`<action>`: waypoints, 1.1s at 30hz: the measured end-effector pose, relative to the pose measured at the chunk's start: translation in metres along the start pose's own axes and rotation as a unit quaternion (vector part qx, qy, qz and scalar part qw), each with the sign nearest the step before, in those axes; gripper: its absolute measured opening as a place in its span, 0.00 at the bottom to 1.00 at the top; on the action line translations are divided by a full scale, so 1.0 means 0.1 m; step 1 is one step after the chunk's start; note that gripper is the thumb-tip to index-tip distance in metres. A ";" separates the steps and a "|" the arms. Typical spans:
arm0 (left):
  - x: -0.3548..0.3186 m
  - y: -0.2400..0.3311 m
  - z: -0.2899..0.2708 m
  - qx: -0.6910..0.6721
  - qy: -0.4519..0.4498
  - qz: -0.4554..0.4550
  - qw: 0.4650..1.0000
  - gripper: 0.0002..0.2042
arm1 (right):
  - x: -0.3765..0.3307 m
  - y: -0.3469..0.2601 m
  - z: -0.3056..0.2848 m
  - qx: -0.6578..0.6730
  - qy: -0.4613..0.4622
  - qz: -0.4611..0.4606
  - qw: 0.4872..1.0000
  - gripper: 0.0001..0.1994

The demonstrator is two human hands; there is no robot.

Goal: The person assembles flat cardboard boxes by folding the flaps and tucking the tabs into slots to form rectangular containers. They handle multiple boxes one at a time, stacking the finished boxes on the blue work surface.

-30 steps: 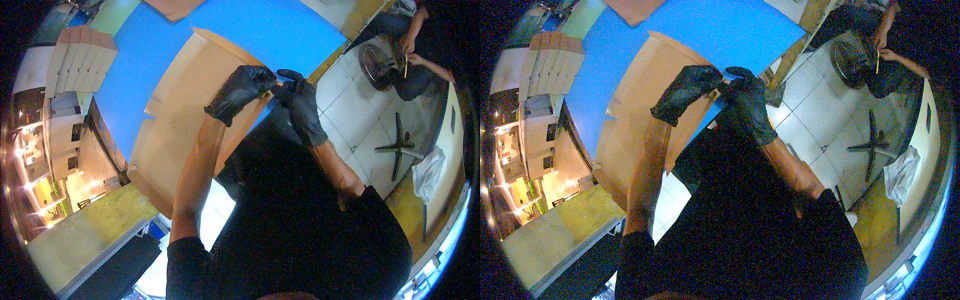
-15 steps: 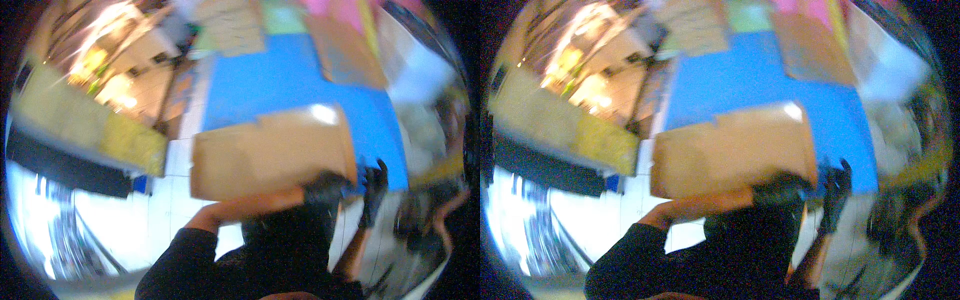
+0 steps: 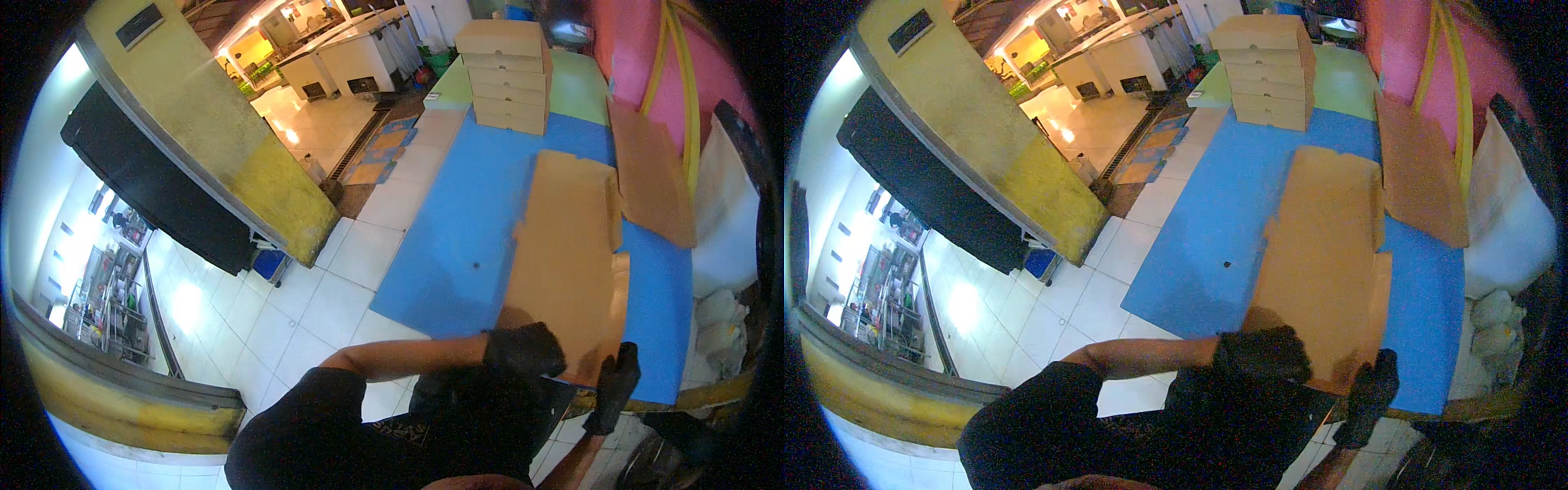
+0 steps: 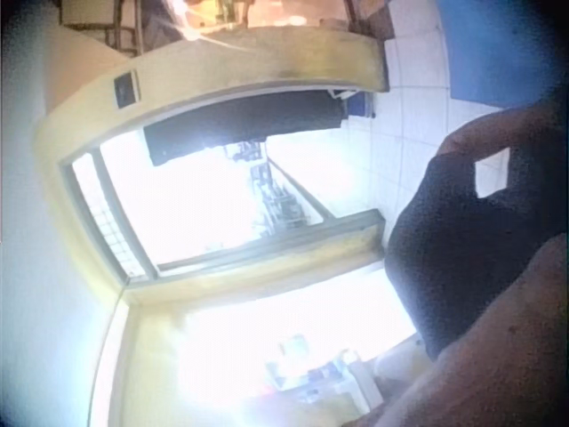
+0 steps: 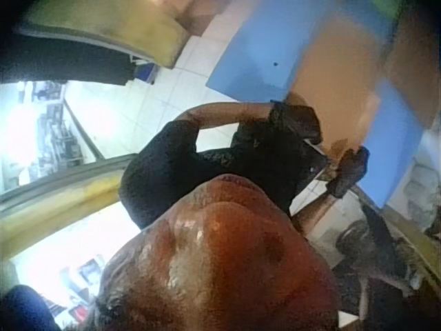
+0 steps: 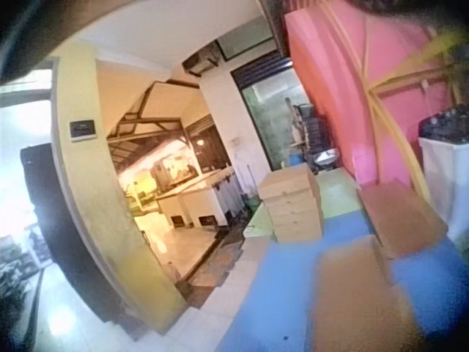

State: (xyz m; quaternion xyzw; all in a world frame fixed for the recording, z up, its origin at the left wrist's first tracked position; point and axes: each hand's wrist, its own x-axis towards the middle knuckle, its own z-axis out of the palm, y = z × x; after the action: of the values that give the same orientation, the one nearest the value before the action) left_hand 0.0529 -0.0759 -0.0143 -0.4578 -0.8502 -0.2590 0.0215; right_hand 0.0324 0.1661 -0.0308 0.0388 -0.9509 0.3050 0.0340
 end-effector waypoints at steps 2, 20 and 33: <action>0.17 0.24 -0.03 0.076 0.095 -0.054 0.991 0.05 | -0.08 -0.25 0.20 0.144 0.003 0.039 0.989 0.10; -0.02 -0.04 -0.07 0.092 0.093 -0.340 0.931 0.11 | -0.24 -0.71 0.43 0.345 -0.077 -0.009 0.936 0.14; -0.20 -0.07 -0.26 -0.098 -0.018 -0.341 0.935 0.09 | -0.21 -0.79 0.51 0.432 -0.110 0.056 0.894 0.15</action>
State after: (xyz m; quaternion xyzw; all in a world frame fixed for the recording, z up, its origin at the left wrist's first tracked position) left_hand 0.0534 -0.1061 -0.0003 -0.1448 -0.9259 -0.3243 -0.1285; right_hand 0.0589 0.0741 -0.0283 0.0297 -0.7241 0.6806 -0.1076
